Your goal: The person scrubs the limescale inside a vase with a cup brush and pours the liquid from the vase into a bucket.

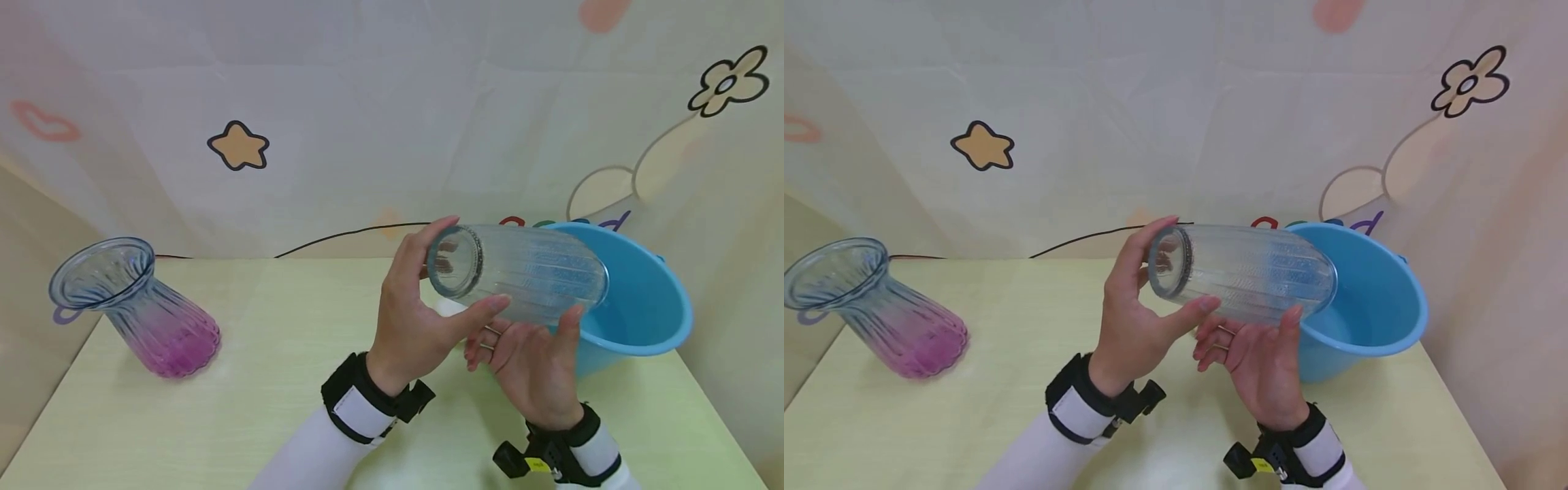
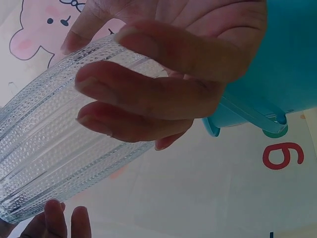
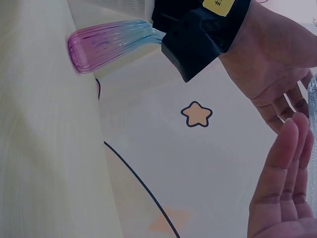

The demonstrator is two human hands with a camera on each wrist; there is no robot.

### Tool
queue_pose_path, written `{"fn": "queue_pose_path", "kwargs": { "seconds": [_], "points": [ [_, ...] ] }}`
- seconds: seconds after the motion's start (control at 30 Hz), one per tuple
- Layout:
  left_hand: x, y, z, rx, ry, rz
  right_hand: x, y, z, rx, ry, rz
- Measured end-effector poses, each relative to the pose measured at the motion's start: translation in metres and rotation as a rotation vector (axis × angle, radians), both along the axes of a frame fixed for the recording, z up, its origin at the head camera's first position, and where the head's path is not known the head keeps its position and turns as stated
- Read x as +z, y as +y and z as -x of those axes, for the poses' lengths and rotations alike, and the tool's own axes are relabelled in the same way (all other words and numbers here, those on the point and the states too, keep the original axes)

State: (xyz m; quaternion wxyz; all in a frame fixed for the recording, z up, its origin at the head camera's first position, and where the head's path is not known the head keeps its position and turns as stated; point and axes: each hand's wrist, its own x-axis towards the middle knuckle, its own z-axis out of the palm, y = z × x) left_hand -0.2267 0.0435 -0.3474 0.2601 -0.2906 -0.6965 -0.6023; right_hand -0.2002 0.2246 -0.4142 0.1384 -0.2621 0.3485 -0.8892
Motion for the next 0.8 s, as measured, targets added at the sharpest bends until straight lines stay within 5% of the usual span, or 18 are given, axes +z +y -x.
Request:
{"fn": "queue_pose_path", "kwargs": {
  "seconds": [0.8],
  "points": [
    [-0.0009,-0.0078,0.0041,0.024,-0.003,0.060,-0.0011,0.0003,0.0012,-0.018,-0.023,-0.048]
  ]
}}
